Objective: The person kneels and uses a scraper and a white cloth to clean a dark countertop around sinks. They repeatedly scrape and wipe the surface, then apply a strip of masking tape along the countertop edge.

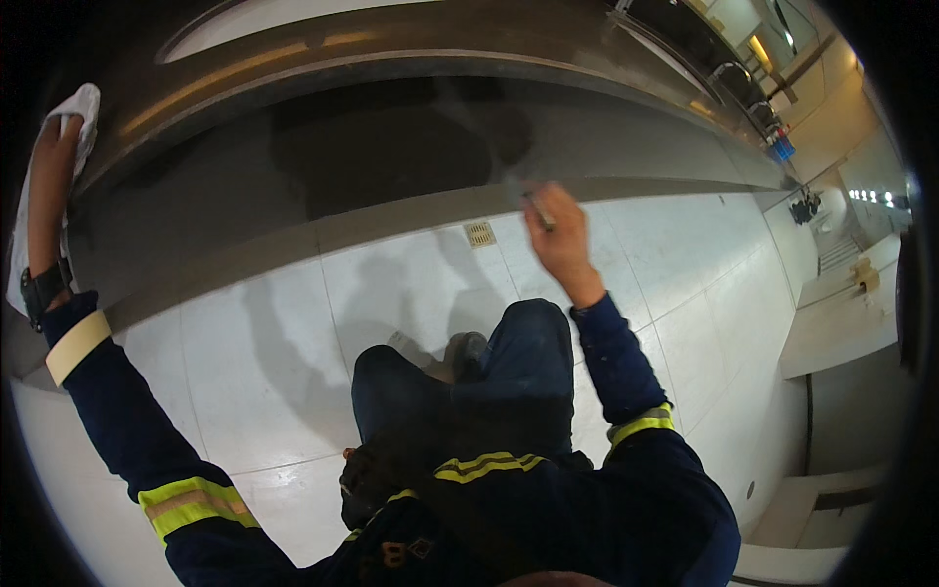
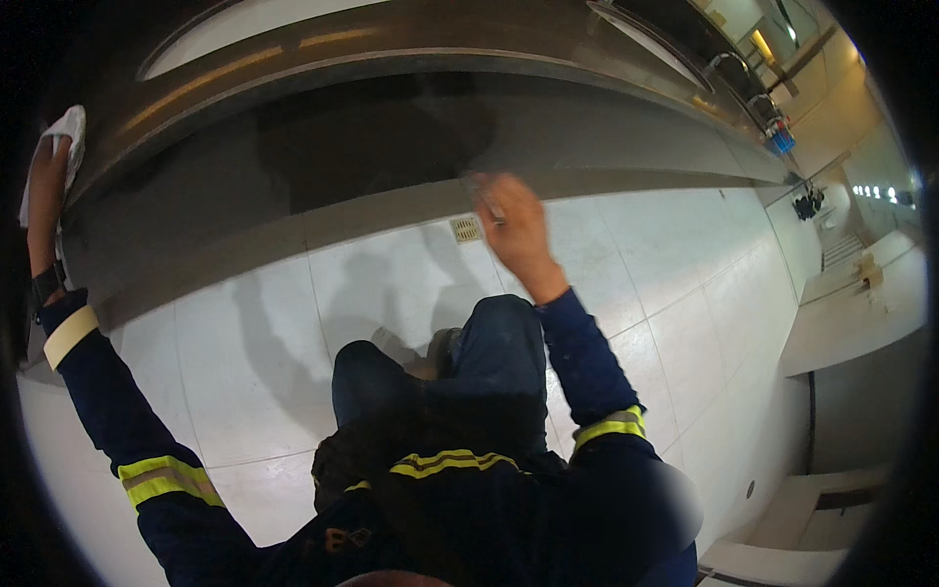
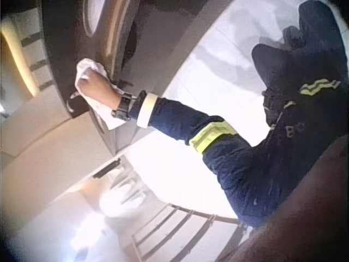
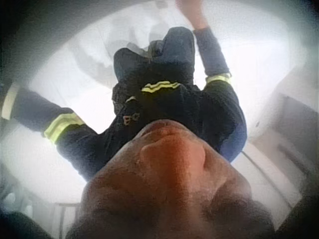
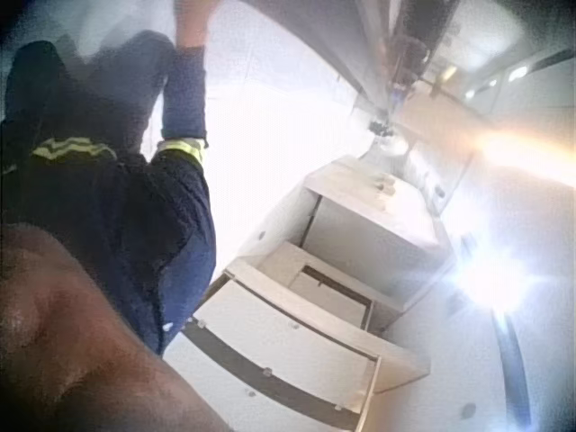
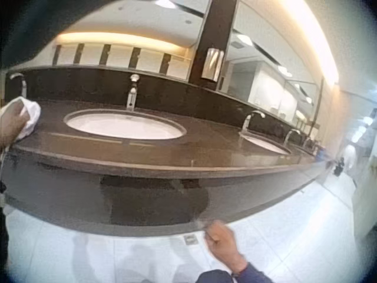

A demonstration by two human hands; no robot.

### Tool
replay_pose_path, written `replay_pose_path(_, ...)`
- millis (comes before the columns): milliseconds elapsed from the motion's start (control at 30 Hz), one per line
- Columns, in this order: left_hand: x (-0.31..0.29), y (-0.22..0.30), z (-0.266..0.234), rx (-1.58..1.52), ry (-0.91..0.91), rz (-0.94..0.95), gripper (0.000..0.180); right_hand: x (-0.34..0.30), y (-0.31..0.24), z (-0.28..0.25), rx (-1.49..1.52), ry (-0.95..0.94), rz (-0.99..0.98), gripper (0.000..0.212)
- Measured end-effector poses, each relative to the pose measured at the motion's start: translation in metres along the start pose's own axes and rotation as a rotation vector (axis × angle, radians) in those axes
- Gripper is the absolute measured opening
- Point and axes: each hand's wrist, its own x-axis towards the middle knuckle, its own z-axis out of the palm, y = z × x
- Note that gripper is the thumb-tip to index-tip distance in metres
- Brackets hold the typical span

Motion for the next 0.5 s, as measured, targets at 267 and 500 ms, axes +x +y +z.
replay_pose_path(267,0.005,0.007,0.008,-0.365,0.01,-0.105,0.048,0.004,0.054,-0.047,0.429,0.487,0.822,0.024)
replay_pose_path(500,-0.001,-0.028,0.009,-0.342,0.031,0.0,0.04,0.046,-0.065,0.017,-0.054,0.291,0.436,0.06)
